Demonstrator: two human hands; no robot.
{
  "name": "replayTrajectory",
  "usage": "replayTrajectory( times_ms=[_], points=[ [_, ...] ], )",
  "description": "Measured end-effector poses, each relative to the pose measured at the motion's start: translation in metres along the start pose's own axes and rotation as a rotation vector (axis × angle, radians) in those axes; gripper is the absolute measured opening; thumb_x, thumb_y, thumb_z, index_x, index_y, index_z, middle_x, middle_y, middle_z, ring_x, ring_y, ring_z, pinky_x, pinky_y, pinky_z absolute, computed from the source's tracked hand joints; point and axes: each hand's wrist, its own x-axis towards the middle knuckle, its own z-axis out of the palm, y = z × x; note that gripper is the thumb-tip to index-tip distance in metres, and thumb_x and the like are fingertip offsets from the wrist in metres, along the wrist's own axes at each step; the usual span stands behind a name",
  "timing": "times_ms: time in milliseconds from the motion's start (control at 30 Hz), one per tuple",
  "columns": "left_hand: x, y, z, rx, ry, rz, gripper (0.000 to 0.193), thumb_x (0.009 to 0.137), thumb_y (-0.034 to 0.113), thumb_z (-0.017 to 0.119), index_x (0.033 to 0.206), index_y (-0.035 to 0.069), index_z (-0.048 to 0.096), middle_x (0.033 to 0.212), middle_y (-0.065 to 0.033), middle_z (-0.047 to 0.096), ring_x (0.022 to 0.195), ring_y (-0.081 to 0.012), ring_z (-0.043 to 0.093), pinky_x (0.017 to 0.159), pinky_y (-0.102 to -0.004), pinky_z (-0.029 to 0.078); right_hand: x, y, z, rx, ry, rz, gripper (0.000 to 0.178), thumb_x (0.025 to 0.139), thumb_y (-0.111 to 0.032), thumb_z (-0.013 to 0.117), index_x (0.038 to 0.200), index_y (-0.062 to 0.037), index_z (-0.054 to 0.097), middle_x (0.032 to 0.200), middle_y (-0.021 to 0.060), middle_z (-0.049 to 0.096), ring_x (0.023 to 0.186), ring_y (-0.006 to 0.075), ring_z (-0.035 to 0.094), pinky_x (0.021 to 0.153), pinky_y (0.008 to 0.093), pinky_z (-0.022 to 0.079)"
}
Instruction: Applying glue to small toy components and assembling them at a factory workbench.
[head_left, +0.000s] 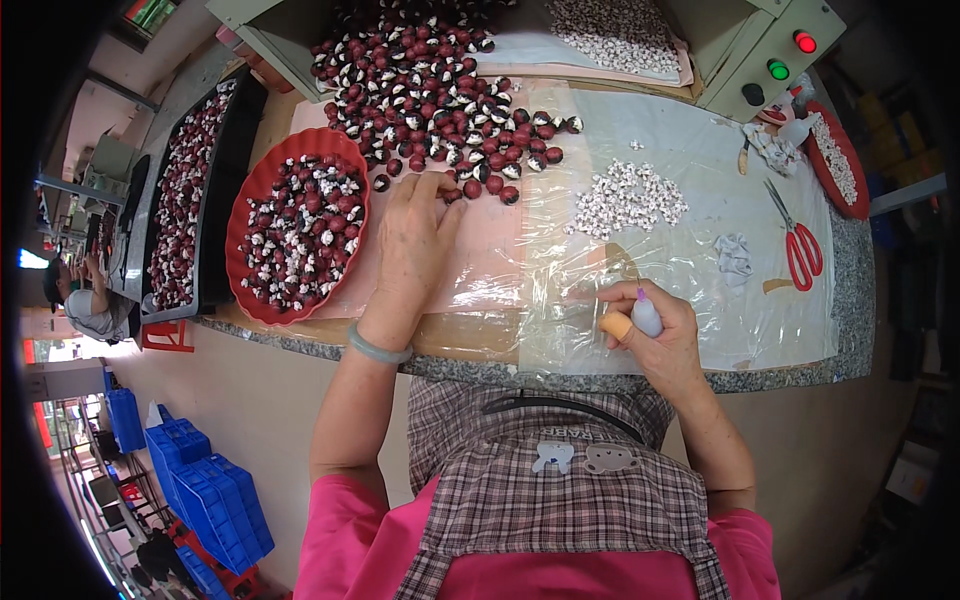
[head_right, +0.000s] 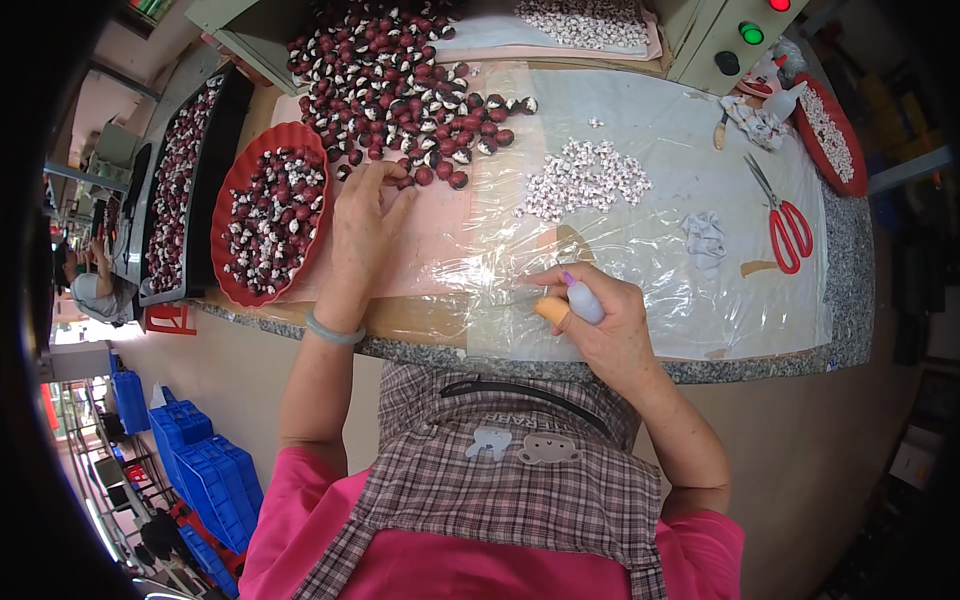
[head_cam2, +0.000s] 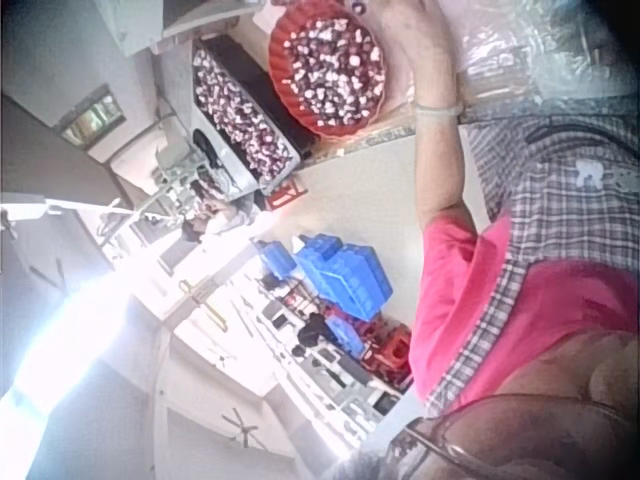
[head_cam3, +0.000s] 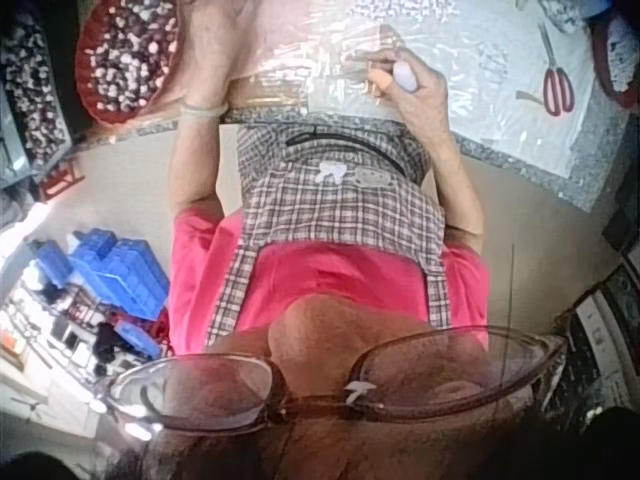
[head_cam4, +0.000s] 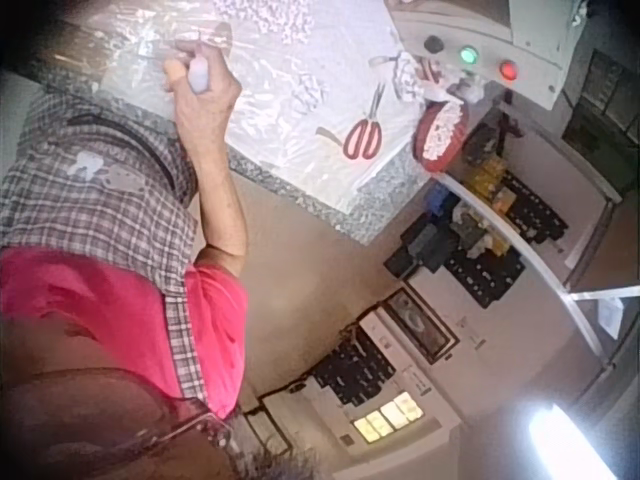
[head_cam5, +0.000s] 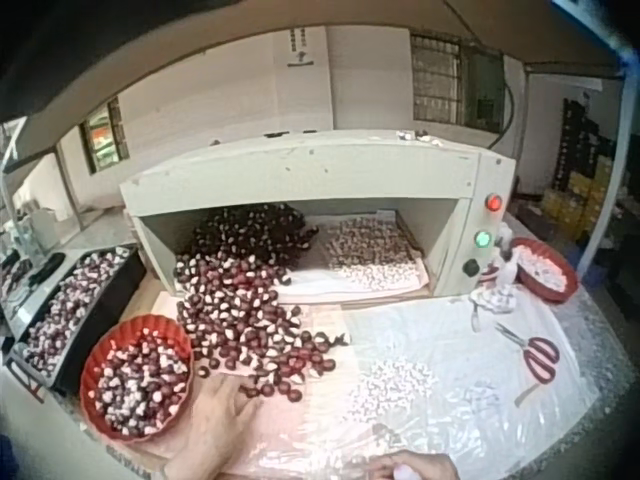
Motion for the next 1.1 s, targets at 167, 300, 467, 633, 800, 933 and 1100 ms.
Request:
replayTrajectory(
  times_ms=[167,300,467,633,800,933,1100],
  points=[
    [0.0,0.007,-0.001,-0.13,-0.02,-0.075,0.024,0.079,0.007,0.068,0.101,0.003,0.059,0.078,-0.0064,0.057,0.062,-0.0152,0.052,0.056,-0.0286,0.044,0.001,0.001,-0.007,-0.014,-0.007,0.012,0.023,0.084,-0.003,0.067,0.106,-0.0031,0.062,0.079,0.0027,0.062,0.066,0.0064,0.057,0.057,0.0215,0.048],
    [-0.011,0.027,-0.018,-1.137,-0.272,-0.67,0.016,0.092,0.018,0.061,0.102,0.006,0.061,0.074,0.001,0.058,0.059,-0.0041,0.046,0.051,-0.0192,0.035,0.002,0.005,-0.009,0.199,0.006,0.018,0.033,0.083,-0.001,0.065,0.111,-0.0055,0.047,0.086,0.0037,0.061,0.074,0.0079,0.055,0.062,0.0212,0.046],
    [-0.032,0.046,-0.02,-1.555,-0.473,-0.8,0.028,0.1,0.022,0.047,0.111,0.001,0.061,0.081,-0.0013,0.06,0.064,-0.0027,0.044,0.055,-0.0145,0.036,0.006,0.006,-0.018,0.266,-0.048,0.009,0.032,0.086,-0.007,0.062,0.11,-0.0078,0.041,0.1,0.0063,0.057,0.081,0.0098,0.054,0.065,0.0218,0.045],
    [-0.045,0.061,-0.013,-1.639,-0.533,-0.735,0.03,0.093,0.011,0.058,0.119,-0.003,0.055,0.091,-0.0022,0.057,0.067,-0.0031,0.043,0.054,-0.016,0.031,0.008,0.008,-0.02,0.177,0.032,-0.142,0.028,0.087,-0.011,0.065,0.11,-0.003,0.053,0.106,0.0073,0.052,0.077,0.0092,0.057,0.055,0.0187,0.042],
    [-0.05,0.076,-0.013,-1.484,-0.523,-0.649,0.031,0.096,0.014,0.053,0.122,-0.003,0.054,0.094,-0.0033,0.058,0.067,-0.0038,0.042,0.053,-0.0159,0.031,0.003,0.003,-0.018,0.203,0.104,-0.16,0.029,0.086,-0.011,0.067,0.11,-0.0028,0.053,0.101,0.0099,0.058,0.069,0.0124,0.06,0.046,0.0188,0.04],
    [-0.05,0.089,-0.016,-1.411,-0.538,-0.542,0.029,0.098,0.016,0.049,0.122,0.0,0.054,0.097,-0.0058,0.061,0.067,-0.0045,0.042,0.054,-0.0155,0.032,0.002,-0.002,-0.02,0.378,0.191,-0.163,0.043,0.078,-0.007,0.077,0.109,-0.0025,0.049,0.095,0.0089,0.064,0.08,0.0119,0.062,0.057,0.0202,0.049],
    [-0.055,0.093,-0.013,-1.507,-0.568,-0.601,0.025,0.095,0.012,0.056,0.118,0.003,0.055,0.097,-0.002,0.063,0.073,-0.0013,0.045,0.06,-0.0141,0.036,-0.001,-0.008,-0.016,0.267,0.261,-0.267,0.048,0.074,-0.005,0.08,0.109,-0.0029,0.046,0.096,0.0101,0.064,0.09,0.015,0.063,0.075,0.0264,0.053]
  ],
)
